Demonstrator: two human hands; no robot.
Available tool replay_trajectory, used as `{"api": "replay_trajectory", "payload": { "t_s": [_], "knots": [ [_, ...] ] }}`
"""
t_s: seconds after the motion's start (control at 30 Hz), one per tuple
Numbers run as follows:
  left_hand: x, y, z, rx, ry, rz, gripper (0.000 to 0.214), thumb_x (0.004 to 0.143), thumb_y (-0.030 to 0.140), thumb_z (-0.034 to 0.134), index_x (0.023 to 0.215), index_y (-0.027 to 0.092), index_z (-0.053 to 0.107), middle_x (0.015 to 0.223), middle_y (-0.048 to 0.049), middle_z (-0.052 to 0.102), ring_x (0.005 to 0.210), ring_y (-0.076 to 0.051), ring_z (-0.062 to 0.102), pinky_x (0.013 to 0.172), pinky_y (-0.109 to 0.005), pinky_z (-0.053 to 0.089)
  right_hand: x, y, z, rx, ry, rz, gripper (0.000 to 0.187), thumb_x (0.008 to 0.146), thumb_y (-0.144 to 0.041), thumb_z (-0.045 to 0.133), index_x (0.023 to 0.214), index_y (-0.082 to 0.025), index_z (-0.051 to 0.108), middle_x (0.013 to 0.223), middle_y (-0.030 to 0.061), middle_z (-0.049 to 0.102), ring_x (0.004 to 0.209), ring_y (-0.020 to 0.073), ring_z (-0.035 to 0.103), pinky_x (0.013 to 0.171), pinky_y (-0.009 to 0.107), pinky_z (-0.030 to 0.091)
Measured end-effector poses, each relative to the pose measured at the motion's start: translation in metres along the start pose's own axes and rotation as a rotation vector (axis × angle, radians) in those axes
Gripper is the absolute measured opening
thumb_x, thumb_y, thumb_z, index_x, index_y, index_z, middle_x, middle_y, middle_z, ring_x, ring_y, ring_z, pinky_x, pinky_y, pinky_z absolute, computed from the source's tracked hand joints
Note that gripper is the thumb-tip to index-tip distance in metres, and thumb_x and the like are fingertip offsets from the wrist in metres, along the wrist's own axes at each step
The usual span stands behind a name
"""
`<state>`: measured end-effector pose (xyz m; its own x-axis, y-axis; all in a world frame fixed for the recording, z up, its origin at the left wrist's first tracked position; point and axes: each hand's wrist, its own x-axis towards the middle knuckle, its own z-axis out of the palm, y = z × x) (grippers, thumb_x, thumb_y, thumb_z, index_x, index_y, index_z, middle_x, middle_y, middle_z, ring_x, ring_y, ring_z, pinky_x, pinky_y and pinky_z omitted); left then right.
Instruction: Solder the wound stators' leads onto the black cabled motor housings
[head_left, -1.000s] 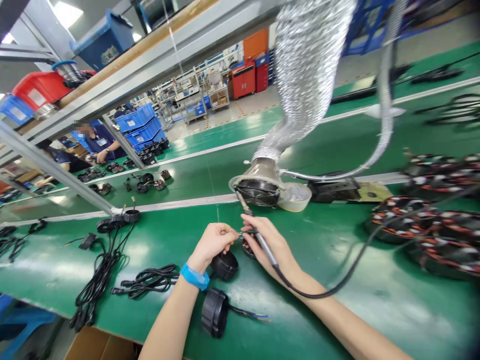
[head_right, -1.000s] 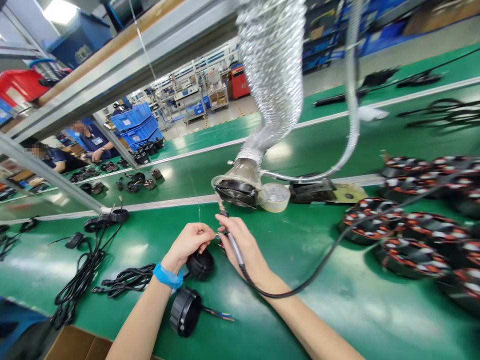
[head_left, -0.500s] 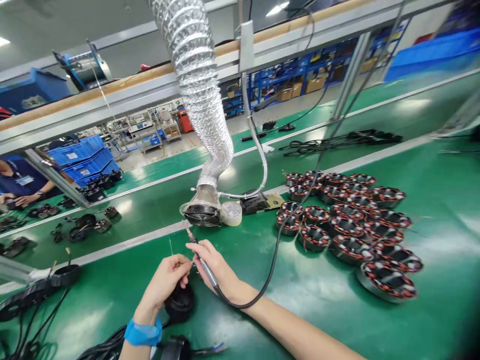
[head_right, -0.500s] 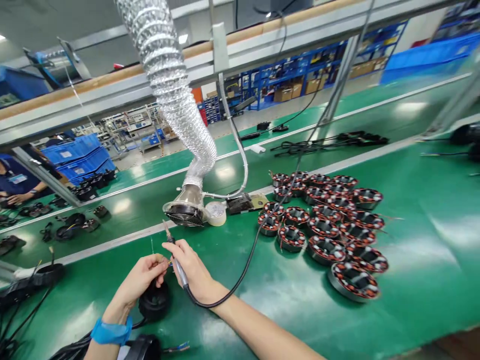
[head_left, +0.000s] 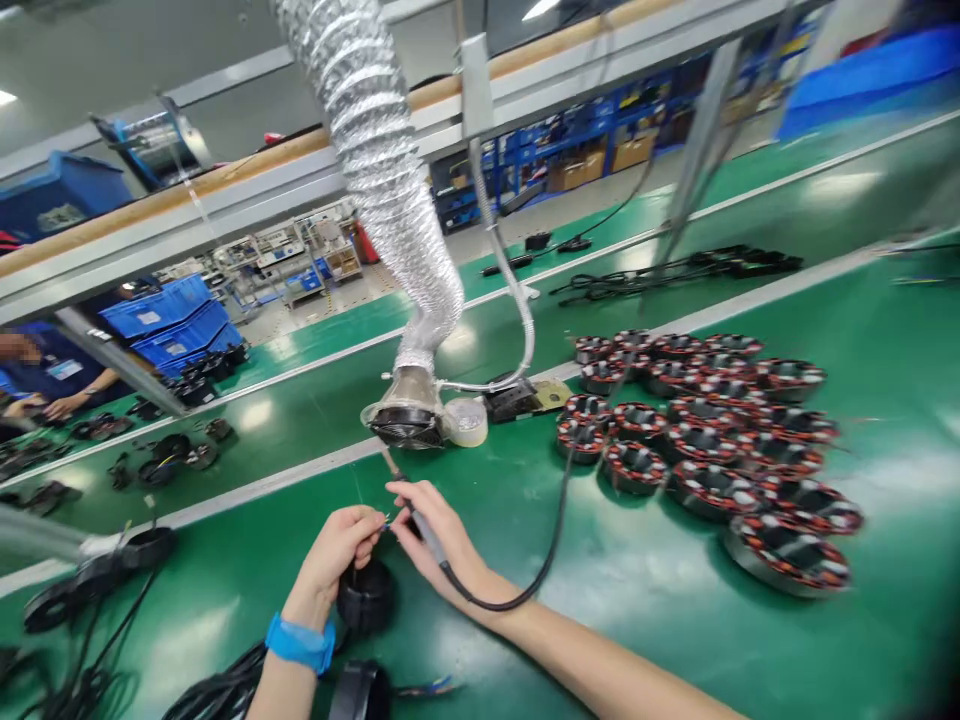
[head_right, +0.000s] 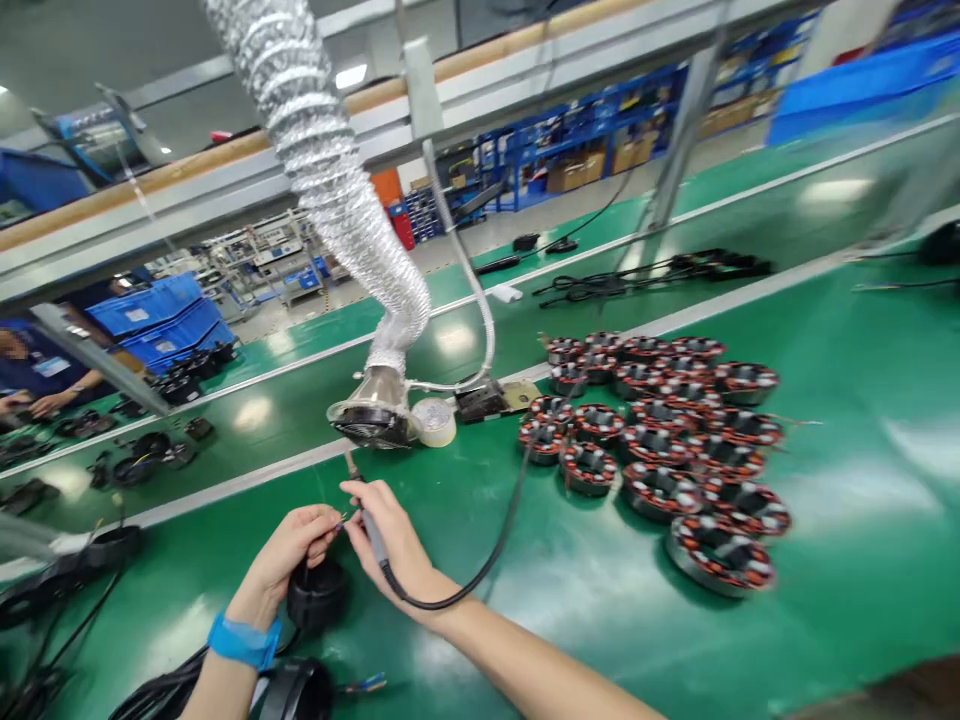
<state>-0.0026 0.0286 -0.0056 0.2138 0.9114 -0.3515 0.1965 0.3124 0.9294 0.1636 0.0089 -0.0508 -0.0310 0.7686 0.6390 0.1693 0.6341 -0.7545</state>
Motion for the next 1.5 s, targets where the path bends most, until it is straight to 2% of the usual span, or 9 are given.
{"api": "replay_trajectory", "payload": {
  "t_s": [0.1,0.23,0.53,0.7,0.8,0.9,1.1,1.33,1.5],
  "knots": [
    [-0.002,-0.001,-0.003,0.001,-0.024,0.007,0.046,0.068,0.054,0.078,0.065,0.014,0.054,0.049,0.0095,0.035,0.042,-0.002,0.026,0.042,-0.02,0.019,-0.002,0.004,0.0,0.075,0.005,0.055,0.038,0.091,-0.011,0.053,0.127,-0.024,0.056,0.1,0.0042,0.056,0.078,0.0139,0.062,0.077,0.029,0.057],
    [-0.003,-0.001,-0.008,-0.026,-0.026,-0.014,0.043,0.064,0.05,0.079,0.064,0.013,0.056,0.052,0.0064,0.044,0.042,-0.002,0.03,0.043,-0.02,0.021,0.0,0.015,0.003,0.086,-0.016,0.131,0.037,0.092,-0.016,0.055,0.128,-0.024,0.057,0.101,0.0042,0.055,0.076,0.0134,0.065,0.073,0.028,0.058],
    [-0.011,-0.003,-0.004,0.065,0.01,0.005,0.039,0.068,0.049,0.075,0.07,0.013,0.059,0.057,0.0054,0.048,0.043,-0.003,0.034,0.043,-0.022,0.021,0.002,0.006,0.001,-0.015,-0.036,0.111,0.033,0.094,-0.024,0.056,0.127,-0.024,0.059,0.098,0.0053,0.064,0.078,0.0165,0.069,0.075,0.031,0.059],
    [-0.013,-0.003,-0.002,0.111,0.025,0.009,0.038,0.072,0.049,0.071,0.07,0.015,0.056,0.056,0.0063,0.045,0.044,-0.003,0.032,0.044,-0.022,0.02,0.004,-0.009,-0.017,-0.129,0.148,0.063,0.02,0.097,-0.031,0.057,0.111,-0.022,0.069,0.095,0.0052,0.073,0.082,0.019,0.071,0.076,0.031,0.057],
    [-0.013,-0.002,-0.002,0.119,0.025,0.005,0.038,0.071,0.049,0.071,0.07,0.015,0.056,0.055,0.0065,0.045,0.044,-0.004,0.032,0.044,-0.023,0.02,0.001,-0.013,-0.027,-0.167,0.234,0.041,0.018,0.097,-0.03,0.057,0.09,-0.022,0.072,0.081,0.0024,0.075,0.069,0.0174,0.072,0.066,0.028,0.056],
    [-0.013,-0.002,-0.002,0.105,0.021,-0.005,0.038,0.07,0.05,0.071,0.07,0.014,0.057,0.055,0.0065,0.045,0.044,-0.003,0.03,0.043,-0.023,0.019,-0.002,-0.016,-0.033,-0.162,0.221,-0.045,0.023,0.096,-0.024,0.054,0.08,-0.022,0.07,0.068,-0.0004,0.073,0.059,0.0153,0.069,0.059,0.025,0.055],
    [-0.014,0.001,0.002,0.086,0.022,0.011,0.041,0.071,0.052,0.071,0.068,0.015,0.055,0.054,0.0072,0.044,0.043,-0.003,0.028,0.044,-0.024,0.015,-0.003,-0.02,-0.032,-0.19,0.195,-0.152,0.023,0.094,-0.017,0.053,0.079,-0.021,0.069,0.069,-0.0011,0.073,0.059,0.0139,0.069,0.059,0.023,0.054],
    [-0.014,0.002,0.003,0.078,0.04,0.018,0.041,0.071,0.051,0.072,0.066,0.015,0.053,0.052,0.0077,0.042,0.043,-0.003,0.028,0.044,-0.024,0.016,-0.005,-0.018,-0.028,-0.174,0.181,-0.087,0.022,0.094,-0.02,0.054,0.079,-0.022,0.07,0.066,-0.0009,0.071,0.056,0.0148,0.068,0.056,0.025,0.052],
    [-0.015,0.002,0.003,0.092,0.05,0.017,0.04,0.071,0.05,0.072,0.066,0.015,0.053,0.052,0.0078,0.042,0.044,-0.003,0.028,0.045,-0.024,0.016,-0.007,-0.015,-0.026,-0.053,0.184,0.088,0.023,0.094,-0.026,0.056,0.078,-0.022,0.071,0.046,-0.0041,0.054,0.049,0.0164,0.062,0.054,0.027,0.05]
  ]
}}
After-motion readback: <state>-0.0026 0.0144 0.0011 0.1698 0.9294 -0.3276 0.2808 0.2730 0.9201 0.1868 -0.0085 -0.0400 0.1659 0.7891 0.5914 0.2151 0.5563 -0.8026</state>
